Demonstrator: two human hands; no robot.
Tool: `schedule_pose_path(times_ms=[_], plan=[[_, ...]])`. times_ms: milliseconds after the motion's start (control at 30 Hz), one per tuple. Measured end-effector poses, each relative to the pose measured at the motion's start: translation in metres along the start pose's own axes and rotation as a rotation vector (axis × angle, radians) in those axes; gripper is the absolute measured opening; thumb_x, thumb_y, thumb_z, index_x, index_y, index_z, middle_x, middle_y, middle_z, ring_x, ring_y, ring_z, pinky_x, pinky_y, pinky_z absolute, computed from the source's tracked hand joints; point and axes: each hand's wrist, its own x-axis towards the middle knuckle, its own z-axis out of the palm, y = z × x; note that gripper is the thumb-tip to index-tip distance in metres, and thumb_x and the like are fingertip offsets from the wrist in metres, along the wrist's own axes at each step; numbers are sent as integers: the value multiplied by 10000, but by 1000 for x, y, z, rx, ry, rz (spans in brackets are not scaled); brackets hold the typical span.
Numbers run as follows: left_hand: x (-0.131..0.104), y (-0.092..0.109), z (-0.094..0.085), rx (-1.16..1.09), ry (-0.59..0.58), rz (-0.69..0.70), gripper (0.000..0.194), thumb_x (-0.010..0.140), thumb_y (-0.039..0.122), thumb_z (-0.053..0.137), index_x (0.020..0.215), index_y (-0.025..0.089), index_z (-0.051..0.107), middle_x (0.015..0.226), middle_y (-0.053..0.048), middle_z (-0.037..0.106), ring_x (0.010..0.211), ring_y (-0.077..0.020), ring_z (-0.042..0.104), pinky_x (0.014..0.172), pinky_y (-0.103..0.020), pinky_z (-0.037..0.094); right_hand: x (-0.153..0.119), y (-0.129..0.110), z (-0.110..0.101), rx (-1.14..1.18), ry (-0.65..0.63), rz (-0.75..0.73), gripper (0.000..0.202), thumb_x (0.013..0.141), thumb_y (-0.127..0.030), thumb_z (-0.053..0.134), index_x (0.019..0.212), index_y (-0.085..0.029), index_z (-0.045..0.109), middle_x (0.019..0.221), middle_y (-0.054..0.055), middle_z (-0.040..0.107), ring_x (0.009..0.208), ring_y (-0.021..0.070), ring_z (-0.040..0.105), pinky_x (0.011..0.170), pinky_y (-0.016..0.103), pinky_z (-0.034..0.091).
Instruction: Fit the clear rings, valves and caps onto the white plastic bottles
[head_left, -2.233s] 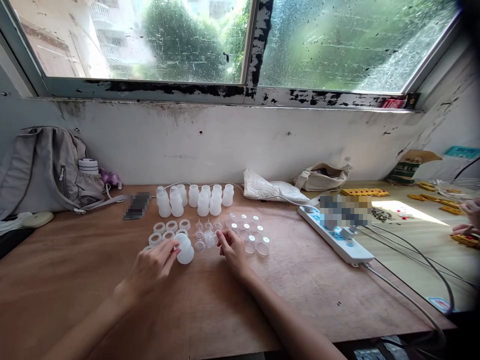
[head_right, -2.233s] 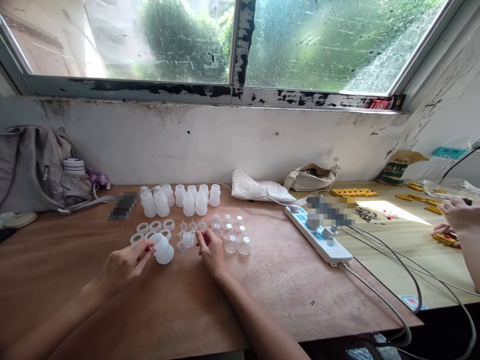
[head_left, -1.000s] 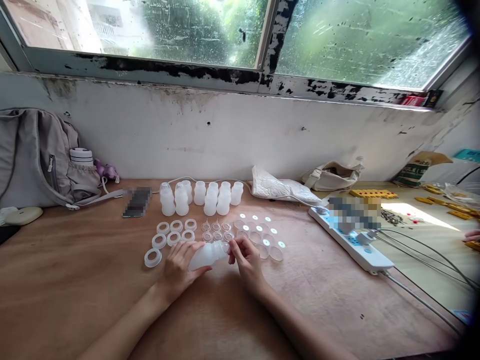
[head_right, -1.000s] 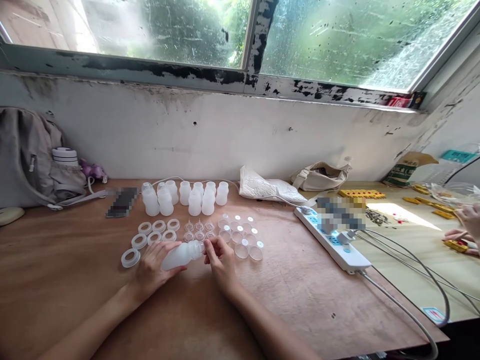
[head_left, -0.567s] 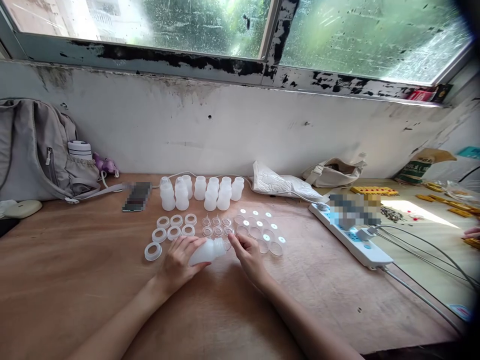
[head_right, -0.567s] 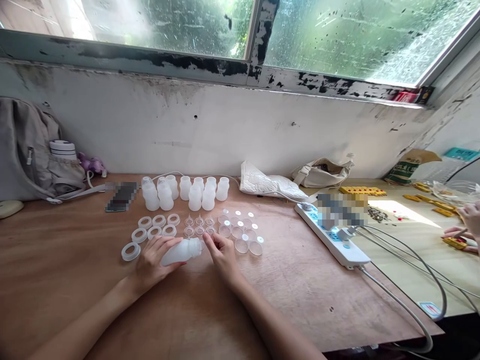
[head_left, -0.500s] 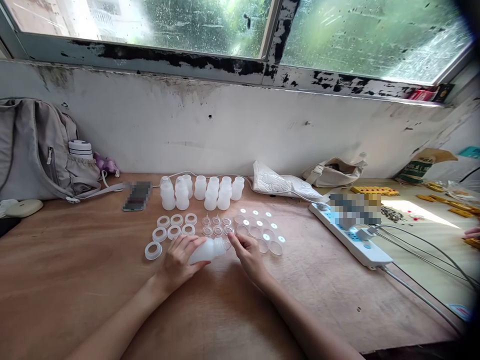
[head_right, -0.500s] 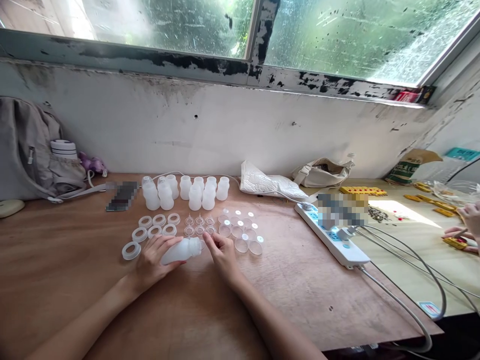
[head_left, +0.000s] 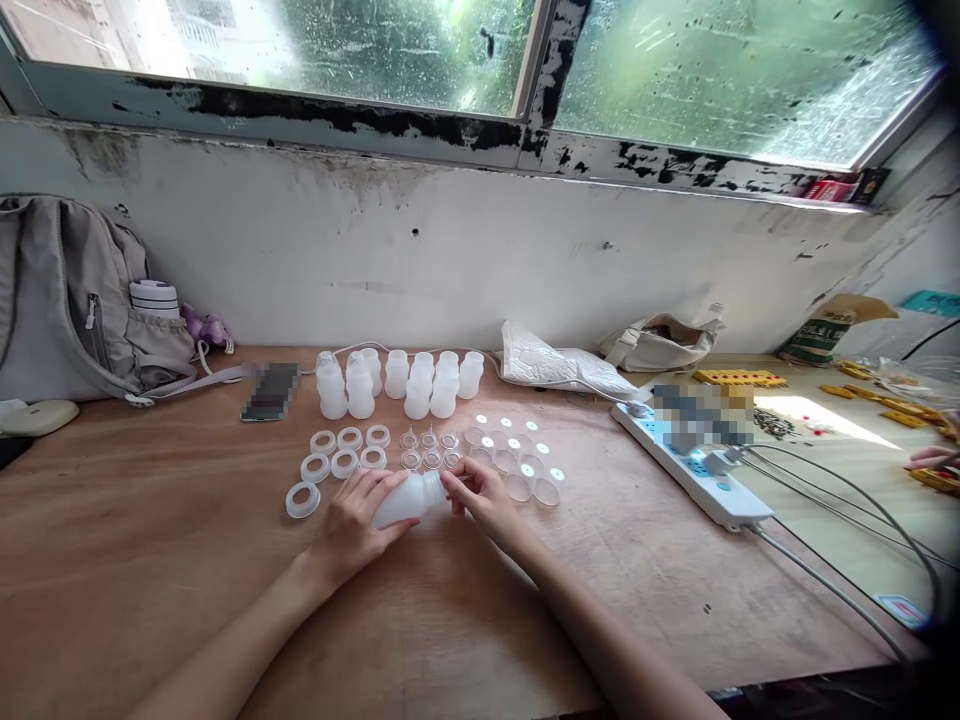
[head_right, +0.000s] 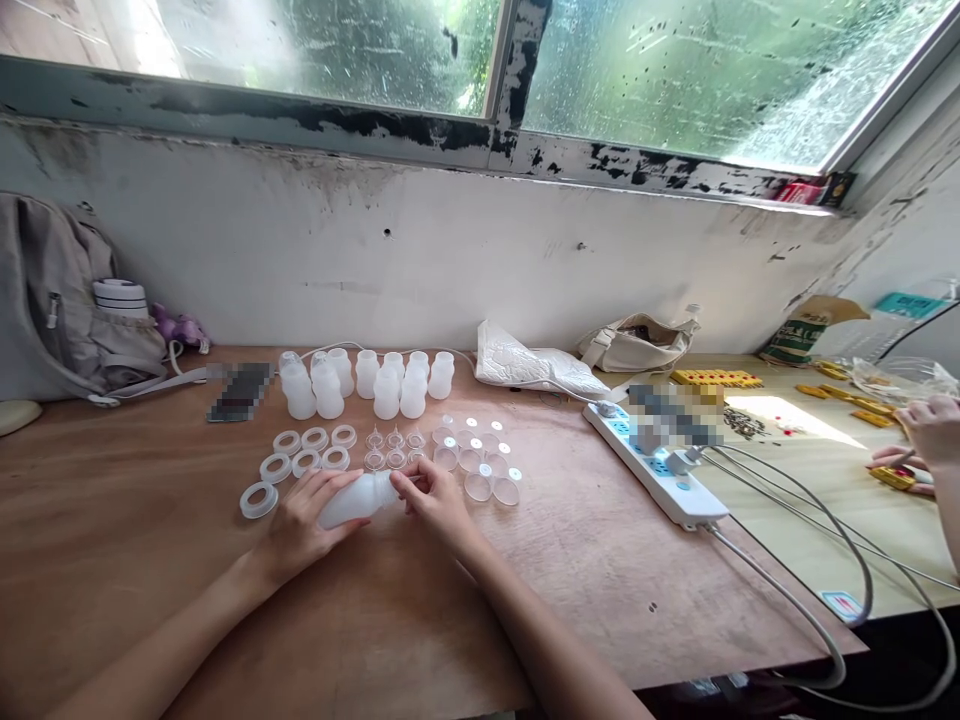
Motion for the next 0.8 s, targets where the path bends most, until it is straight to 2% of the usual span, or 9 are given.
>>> schedule_pose_path(times_ms=[167,333,400,467,533,567,600,667,800], plan=[[-2,-2,2,17,-9,57,460,733,371,581,1156,217,488,973,-61,606,881,-207,556,791,-353,455,0,3,0,-214,58,-103,419,791,-445,478,483,-169,416,447,-47,380,430,70,348,403,197,250],[-2,0,1,-11,-27,67,459,734,370,577,1158,218,490,967,-70,607,875,-215,558,792,-365,451,0,3,-1,-207,20,-75,458,805,-455,446,454,-163,425,426,-41,370,414,72,344,399,202,257],[0,3,-2,-86,-32,-4,450,725,367,586,1138,214,497,976,-72,604,893,-226,551,797,-370,448,0,1,-2,-148,48,-67,378,788,-447,479,541,-162,498,456,-41,419,424,78,387,407,196,299],[3,6,-6,-208,-55,-126,420,722,367,588,1101,206,510,985,-72,598,898,-226,550,787,-359,452,-2,-3,-2,-16,9,-60,251,752,-421,543,793,-176,574,576,-25,523,506,101,487,472,203,388],[6,8,-9,-355,-117,-249,383,730,379,576,1066,201,531,958,-61,600,851,-208,566,736,-323,468,-4,-10,0,134,-111,-52,361,710,-396,598,1010,-205,534,755,7,589,668,134,562,607,243,455],[8,10,-10,-424,-157,-295,363,737,389,564,1045,199,547,920,-51,605,800,-194,575,689,-301,474,-5,-13,1,191,-173,-44,394,698,-396,608,1035,-210,525,822,21,596,743,150,572,669,266,460],[9,11,-11,-482,-197,-326,349,740,402,556,1021,196,565,875,-41,608,744,-179,578,638,-280,473,-7,-16,3,229,-214,-34,380,692,-403,610,1009,-207,537,853,28,594,789,161,571,709,280,456],[11,13,-13,-537,-237,-349,337,733,415,560,987,195,588,821,-27,603,690,-163,572,594,-261,465,-9,-17,7,263,-208,-11,310,681,-420,613,889,-197,559,835,23,588,798,168,565,716,282,450],[11,22,-15,-487,-146,-336,374,698,383,604,1025,205,573,918,-50,591,823,-192,560,729,-305,456,-10,-14,11,295,-90,-10,264,644,-400,661,751,-194,536,755,-8,558,727,148,549,663,252,439]])
